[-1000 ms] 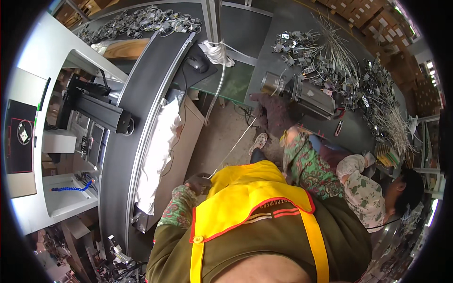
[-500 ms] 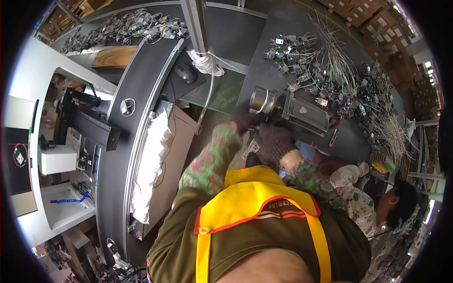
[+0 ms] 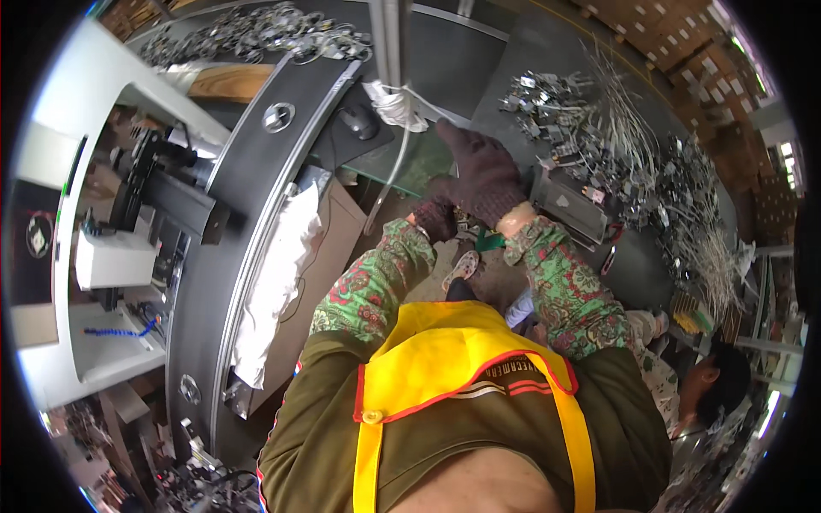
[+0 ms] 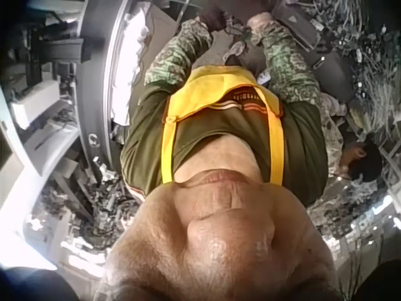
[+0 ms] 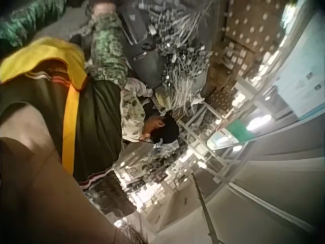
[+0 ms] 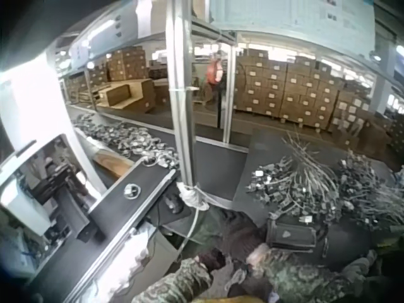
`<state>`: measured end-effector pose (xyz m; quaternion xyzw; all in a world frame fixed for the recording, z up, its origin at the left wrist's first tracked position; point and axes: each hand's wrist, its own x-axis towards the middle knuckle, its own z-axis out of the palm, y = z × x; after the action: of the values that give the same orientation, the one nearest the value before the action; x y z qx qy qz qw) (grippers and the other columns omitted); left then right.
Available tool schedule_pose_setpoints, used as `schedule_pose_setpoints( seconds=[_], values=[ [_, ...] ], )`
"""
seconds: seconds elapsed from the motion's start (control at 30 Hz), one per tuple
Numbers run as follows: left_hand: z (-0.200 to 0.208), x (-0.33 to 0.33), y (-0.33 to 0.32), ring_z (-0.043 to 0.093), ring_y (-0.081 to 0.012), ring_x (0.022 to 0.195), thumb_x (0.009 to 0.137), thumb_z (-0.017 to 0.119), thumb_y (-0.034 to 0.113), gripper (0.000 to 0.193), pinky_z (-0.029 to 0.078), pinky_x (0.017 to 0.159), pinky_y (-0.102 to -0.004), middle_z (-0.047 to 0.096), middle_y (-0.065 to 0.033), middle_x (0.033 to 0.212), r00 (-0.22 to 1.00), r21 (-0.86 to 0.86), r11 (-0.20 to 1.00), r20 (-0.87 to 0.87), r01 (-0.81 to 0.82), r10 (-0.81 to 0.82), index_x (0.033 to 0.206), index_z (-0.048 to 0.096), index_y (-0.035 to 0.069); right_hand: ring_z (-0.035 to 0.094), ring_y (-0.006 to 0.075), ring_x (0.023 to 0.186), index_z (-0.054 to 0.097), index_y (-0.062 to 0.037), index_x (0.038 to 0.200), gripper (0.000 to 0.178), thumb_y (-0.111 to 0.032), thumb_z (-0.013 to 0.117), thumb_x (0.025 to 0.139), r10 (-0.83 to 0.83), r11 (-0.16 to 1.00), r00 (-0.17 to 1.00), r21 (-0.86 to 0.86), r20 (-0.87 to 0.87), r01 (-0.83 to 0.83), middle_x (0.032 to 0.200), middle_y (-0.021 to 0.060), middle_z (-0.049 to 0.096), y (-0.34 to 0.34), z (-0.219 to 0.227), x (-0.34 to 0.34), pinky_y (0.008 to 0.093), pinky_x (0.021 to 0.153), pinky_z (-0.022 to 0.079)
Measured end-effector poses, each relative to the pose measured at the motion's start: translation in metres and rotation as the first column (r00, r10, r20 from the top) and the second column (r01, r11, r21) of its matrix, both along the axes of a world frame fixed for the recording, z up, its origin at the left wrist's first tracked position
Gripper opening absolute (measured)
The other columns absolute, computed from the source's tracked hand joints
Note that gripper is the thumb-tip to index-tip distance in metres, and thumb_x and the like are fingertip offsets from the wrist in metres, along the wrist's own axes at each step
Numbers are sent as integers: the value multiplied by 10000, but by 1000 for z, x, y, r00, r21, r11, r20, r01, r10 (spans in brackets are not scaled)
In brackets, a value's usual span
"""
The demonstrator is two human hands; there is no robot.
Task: The person processes electrical wires using a machine, fits components into circular frames, and places them onto a conveyor belt. The person then removes their gloves, retrieves another pair from a bin, and puts them on.
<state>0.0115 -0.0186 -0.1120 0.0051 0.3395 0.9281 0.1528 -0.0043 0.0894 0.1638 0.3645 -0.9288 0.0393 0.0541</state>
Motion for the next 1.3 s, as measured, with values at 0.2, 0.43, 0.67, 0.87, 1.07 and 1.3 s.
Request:
schedule_pose_setpoints(
  seconds=[0.2, 0.43, 0.67, 0.87, 1.07, 1.3],
  values=[
    [147, 68, 2, 600, -209, 1096, 794, 738, 163, 681, 524, 837, -385, 365, -115, 1431, 699, -814, 368, -577, -449, -423, 1393, 426, 75, 472, 329, 1294, 388, -61, 1431, 713, -345, 673, 843, 506, 620, 839, -761, 202, -190, 1444, 157, 418, -4, -56, 18, 383, 1099, 374],
    [232, 172, -38, 660, -211, 814, 789, 669, 101, 372, 525, 706, -314, 662, -106, 942, 954, -432, 893, -301, -125, -12, 1156, 618, 66, 548, 289, 1206, 516, -58, 1300, 577, -92, 718, 761, 523, 635, 852, -670, 6, -385, 1264, 138, 570, -28, 11, 90, 381, 1011, 457],
    [237, 211, -22, 628, -139, 829, 843, 629, 55, 317, 509, 718, -280, 644, -68, 921, 967, -351, 901, -111, -255, 231, 1159, 613, 49, 648, 262, 951, 562, -45, 1262, 466, -245, 624, 846, 326, 638, 931, -765, 165, -87, 1196, 146, 614, -4, -29, 91, 352, 813, 509],
    [219, 183, -22, 640, -262, 910, 844, 656, 54, 293, 515, 809, -317, 623, -144, 1057, 713, -627, 358, -668, -692, 210, 1134, 641, 10, 640, 270, 1038, 571, -40, 1274, 501, -215, 687, 818, 550, 797, 415, -604, 725, -1, 1142, 105, 659, 15, -1, 103, 344, 901, 494],
    [233, 160, -25, 639, -264, 922, 744, 766, 117, 446, 513, 817, -327, 628, -143, 1034, 771, -470, 621, -263, -628, 580, 1152, 606, 33, 576, 244, 1187, 501, 34, 1326, 433, -112, 499, 919, 541, 574, 590, -776, 600, 263, 1248, 148, 609, -8, -5, 82, 356, 1010, 453],
    [242, 159, -54, 632, -335, 938, 814, 697, 118, 266, 531, 779, -376, 632, -123, 1117, 729, -728, -65, -685, -683, 18, 1068, 631, 74, 609, 239, 1143, 516, 10, 1327, 391, -80, 518, 946, 635, 579, 724, -787, 270, -214, 1256, 138, 609, 1, 0, 72, 365, 953, 494]
  ],
)
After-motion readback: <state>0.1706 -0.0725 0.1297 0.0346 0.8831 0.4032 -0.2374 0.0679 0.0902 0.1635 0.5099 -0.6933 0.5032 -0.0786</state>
